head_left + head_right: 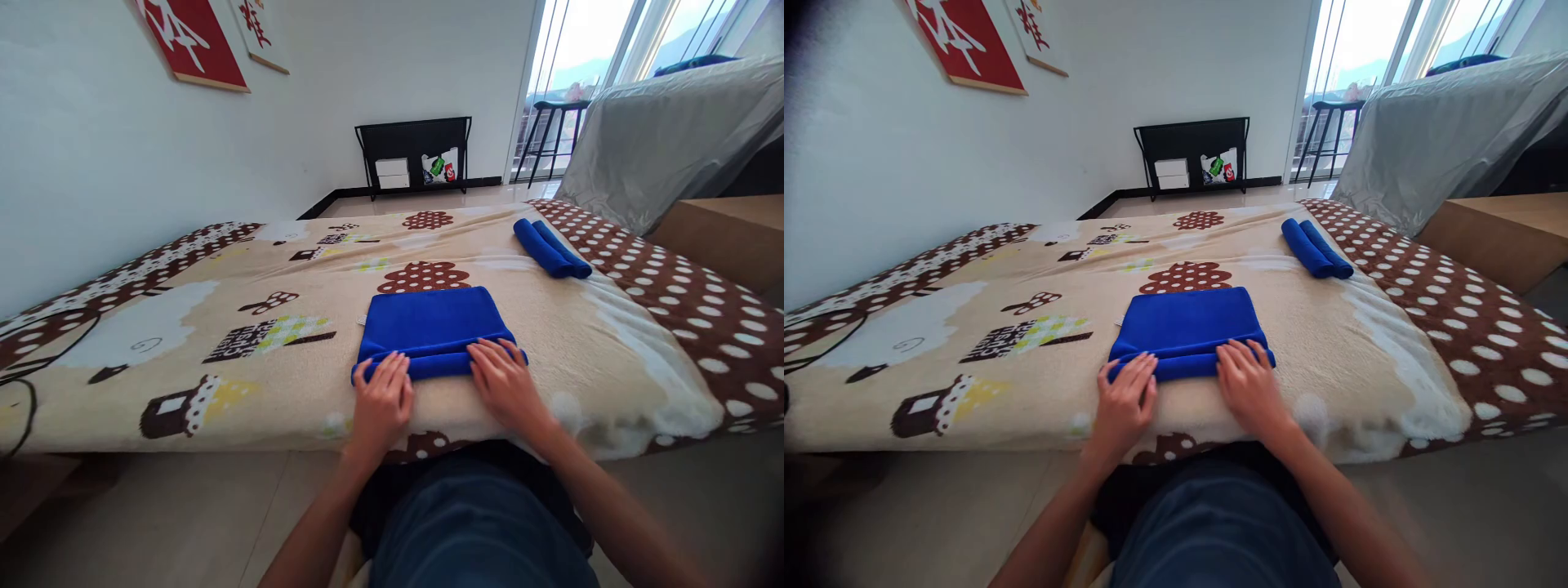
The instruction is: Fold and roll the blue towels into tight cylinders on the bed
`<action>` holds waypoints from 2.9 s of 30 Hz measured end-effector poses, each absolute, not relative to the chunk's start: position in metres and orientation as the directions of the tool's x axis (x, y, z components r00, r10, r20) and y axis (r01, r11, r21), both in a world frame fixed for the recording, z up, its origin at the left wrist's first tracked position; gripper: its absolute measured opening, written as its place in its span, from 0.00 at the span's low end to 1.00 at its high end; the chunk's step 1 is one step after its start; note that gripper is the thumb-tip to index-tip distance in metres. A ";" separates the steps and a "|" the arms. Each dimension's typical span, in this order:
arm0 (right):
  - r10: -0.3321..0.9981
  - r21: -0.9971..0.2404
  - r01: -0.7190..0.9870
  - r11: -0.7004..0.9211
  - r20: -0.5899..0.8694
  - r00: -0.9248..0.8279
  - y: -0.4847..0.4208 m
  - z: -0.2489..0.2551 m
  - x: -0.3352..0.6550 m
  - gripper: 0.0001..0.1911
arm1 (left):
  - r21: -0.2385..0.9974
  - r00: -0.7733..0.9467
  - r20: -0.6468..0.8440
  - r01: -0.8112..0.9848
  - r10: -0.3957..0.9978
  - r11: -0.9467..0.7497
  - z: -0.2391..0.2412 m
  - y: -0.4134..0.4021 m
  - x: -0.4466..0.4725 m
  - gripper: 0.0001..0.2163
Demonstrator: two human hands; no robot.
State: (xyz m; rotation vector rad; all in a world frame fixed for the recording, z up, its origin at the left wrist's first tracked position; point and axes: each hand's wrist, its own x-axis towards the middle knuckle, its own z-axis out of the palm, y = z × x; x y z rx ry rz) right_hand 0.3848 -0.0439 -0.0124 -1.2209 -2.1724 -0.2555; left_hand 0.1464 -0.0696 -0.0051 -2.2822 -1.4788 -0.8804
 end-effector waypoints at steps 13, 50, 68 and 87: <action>0.785 -0.139 0.927 0.347 0.584 -0.206 -0.040 -0.021 0.417 0.19 | 0.144 0.158 0.570 0.947 0.807 -0.287 -0.009 -0.067 0.111 0.16; 0.842 -0.193 0.904 0.381 0.476 -0.253 -0.022 -0.024 0.429 0.24 | 0.207 0.143 0.444 0.944 0.884 -0.257 -0.013 -0.050 0.085 0.21; 0.750 -0.221 0.801 0.556 0.548 -0.370 -0.034 -0.031 0.476 0.18 | 0.145 0.276 0.458 0.915 0.845 -0.377 0.001 -0.077 0.054 0.19; 0.759 -0.238 0.820 0.520 0.569 -0.317 -0.038 -0.012 0.467 0.15 | 0.192 0.114 0.547 0.947 0.830 -0.257 0.003 -0.081 0.065 0.15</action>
